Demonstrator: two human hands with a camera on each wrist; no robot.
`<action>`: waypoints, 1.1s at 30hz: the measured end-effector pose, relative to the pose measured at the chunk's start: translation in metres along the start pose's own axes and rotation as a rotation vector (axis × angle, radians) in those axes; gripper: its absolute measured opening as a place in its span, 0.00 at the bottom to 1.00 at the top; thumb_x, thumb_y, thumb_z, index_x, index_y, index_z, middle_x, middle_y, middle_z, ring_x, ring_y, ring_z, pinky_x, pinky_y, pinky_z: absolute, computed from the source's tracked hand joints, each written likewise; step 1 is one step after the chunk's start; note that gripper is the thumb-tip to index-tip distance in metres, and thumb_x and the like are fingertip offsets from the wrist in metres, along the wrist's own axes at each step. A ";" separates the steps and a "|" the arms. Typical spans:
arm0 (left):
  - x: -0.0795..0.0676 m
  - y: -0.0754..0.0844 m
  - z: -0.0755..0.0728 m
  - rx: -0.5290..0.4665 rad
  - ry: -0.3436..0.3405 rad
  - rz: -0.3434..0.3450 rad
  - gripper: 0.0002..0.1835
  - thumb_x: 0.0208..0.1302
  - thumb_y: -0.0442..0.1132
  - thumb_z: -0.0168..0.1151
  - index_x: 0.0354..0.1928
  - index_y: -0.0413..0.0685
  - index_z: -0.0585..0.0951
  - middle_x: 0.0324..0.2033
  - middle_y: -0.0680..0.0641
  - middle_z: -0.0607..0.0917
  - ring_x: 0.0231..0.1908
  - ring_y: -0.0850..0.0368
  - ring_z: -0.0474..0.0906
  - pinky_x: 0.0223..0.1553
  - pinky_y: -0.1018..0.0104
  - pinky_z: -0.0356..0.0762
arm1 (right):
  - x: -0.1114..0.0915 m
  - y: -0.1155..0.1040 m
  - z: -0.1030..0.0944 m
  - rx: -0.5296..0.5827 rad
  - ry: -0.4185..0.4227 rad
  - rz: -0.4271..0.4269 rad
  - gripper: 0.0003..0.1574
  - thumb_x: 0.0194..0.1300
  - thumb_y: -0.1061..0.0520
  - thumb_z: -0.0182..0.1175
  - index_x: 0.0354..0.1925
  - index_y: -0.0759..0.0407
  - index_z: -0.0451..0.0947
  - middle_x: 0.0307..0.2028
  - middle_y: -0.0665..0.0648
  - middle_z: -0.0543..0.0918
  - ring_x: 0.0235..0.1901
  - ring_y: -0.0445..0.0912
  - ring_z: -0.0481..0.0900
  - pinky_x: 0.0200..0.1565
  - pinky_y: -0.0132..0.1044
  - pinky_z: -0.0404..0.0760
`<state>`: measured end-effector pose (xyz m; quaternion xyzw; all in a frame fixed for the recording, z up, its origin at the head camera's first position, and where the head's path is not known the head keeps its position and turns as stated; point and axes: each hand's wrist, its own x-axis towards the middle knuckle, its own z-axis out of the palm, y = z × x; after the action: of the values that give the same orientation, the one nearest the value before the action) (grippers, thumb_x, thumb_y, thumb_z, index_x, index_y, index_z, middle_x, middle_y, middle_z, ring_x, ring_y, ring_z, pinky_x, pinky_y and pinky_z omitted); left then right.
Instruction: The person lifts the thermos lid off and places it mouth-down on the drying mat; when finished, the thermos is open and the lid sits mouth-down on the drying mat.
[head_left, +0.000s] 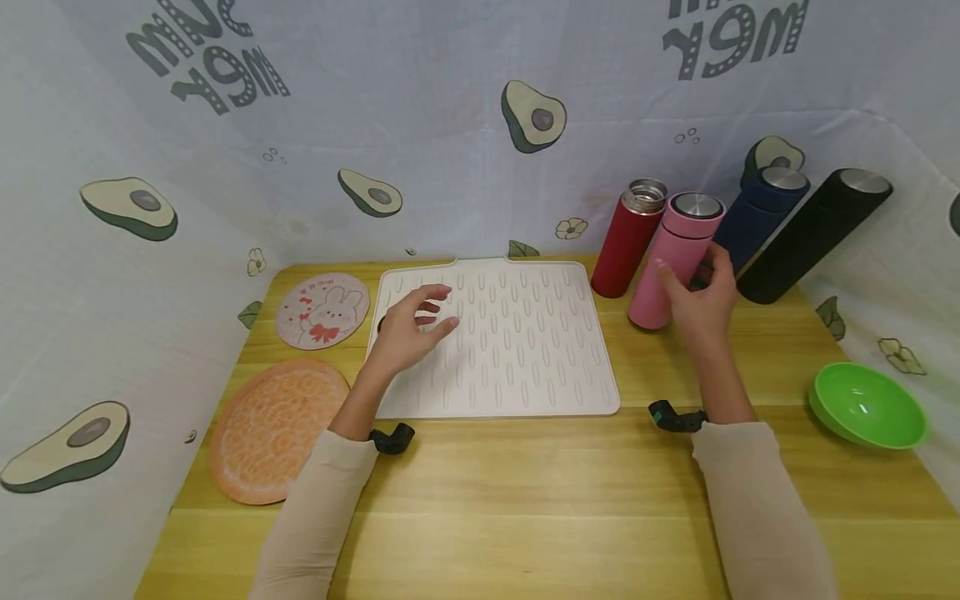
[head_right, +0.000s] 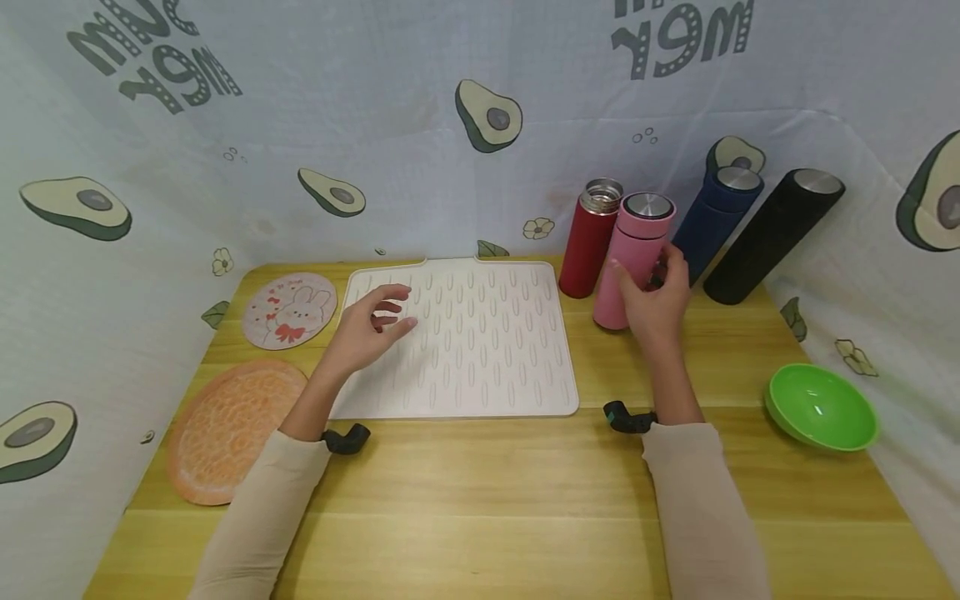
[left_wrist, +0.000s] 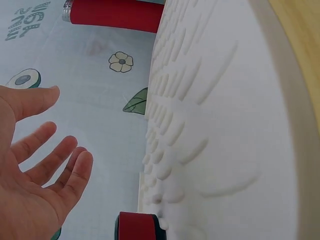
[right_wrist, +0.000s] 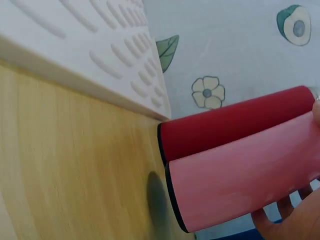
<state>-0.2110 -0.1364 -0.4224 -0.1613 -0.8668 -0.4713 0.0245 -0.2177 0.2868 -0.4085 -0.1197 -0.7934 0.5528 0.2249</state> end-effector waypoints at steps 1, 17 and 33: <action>0.001 0.002 0.001 -0.002 -0.005 0.010 0.29 0.68 0.45 0.71 0.69 0.50 0.76 0.61 0.43 0.81 0.59 0.39 0.80 0.61 0.51 0.82 | -0.003 -0.002 0.001 0.009 -0.016 -0.017 0.40 0.69 0.44 0.68 0.74 0.39 0.64 0.70 0.49 0.71 0.66 0.44 0.70 0.70 0.44 0.74; 0.003 0.037 0.003 -0.091 -0.020 0.191 0.34 0.66 0.48 0.72 0.73 0.62 0.72 0.65 0.52 0.80 0.58 0.55 0.80 0.60 0.58 0.83 | -0.047 -0.050 0.023 -0.037 -0.374 -0.249 0.44 0.69 0.52 0.68 0.78 0.40 0.61 0.70 0.56 0.73 0.65 0.55 0.74 0.67 0.50 0.77; -0.011 0.088 0.000 -0.186 -0.132 0.370 0.42 0.64 0.42 0.73 0.78 0.66 0.64 0.72 0.58 0.71 0.61 0.56 0.77 0.62 0.58 0.81 | -0.085 -0.080 0.044 -0.077 -0.722 -0.456 0.43 0.61 0.55 0.71 0.72 0.46 0.69 0.59 0.54 0.79 0.56 0.48 0.74 0.48 0.51 0.83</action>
<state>-0.1737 -0.0950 -0.3528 -0.3495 -0.7751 -0.5250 0.0389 -0.1603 0.1847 -0.3659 0.2517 -0.8475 0.4653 0.0444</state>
